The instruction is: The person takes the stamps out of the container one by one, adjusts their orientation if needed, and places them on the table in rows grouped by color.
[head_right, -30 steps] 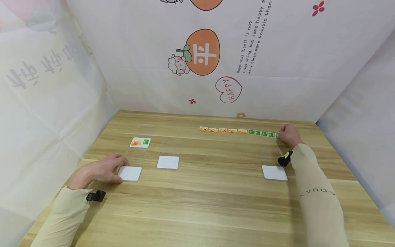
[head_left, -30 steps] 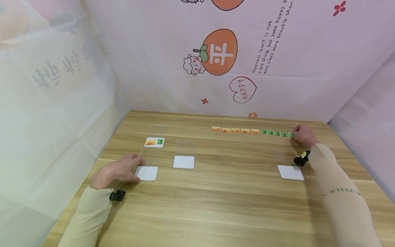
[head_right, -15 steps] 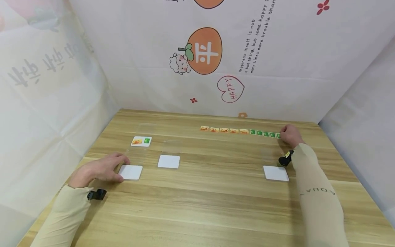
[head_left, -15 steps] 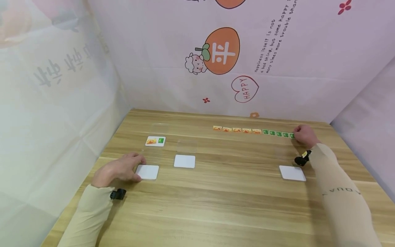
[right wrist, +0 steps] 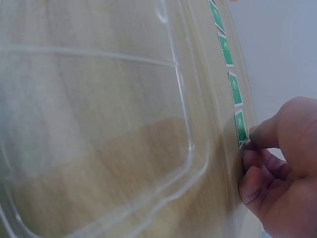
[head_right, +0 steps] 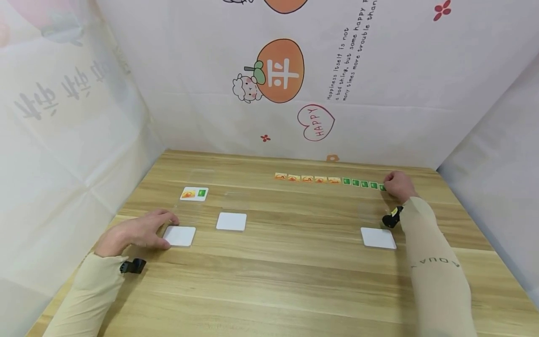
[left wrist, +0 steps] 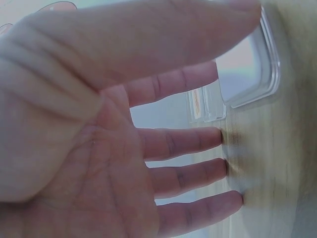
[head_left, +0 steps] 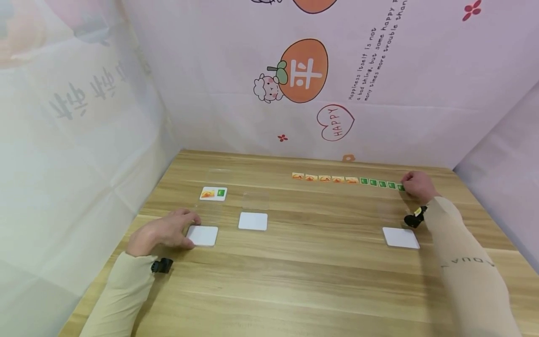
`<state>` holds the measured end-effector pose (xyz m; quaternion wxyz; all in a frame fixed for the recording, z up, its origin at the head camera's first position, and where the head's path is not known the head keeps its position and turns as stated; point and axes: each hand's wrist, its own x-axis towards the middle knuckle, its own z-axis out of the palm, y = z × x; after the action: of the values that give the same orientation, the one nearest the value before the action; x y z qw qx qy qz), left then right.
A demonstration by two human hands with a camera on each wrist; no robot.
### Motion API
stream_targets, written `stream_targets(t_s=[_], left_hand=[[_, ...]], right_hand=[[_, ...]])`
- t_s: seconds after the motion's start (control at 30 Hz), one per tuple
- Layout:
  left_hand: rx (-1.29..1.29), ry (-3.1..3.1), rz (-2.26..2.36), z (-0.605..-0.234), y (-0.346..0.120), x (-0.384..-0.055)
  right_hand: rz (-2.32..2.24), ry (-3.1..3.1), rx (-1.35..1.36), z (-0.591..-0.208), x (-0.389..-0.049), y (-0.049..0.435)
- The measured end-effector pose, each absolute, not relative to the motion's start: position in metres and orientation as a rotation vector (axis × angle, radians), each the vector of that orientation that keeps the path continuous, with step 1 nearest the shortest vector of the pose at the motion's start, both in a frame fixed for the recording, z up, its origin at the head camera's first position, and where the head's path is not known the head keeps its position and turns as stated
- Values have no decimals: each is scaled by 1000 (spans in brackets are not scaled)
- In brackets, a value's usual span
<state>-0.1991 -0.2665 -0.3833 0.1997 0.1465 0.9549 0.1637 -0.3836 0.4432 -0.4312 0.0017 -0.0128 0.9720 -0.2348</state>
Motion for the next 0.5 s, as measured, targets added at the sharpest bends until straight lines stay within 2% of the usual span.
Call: stream_targets(t_s=[0.5], left_hand=[[513, 2647, 497, -370, -269, -205]], right_hand=[[-747, 2995, -1, -414, -372, 437]])
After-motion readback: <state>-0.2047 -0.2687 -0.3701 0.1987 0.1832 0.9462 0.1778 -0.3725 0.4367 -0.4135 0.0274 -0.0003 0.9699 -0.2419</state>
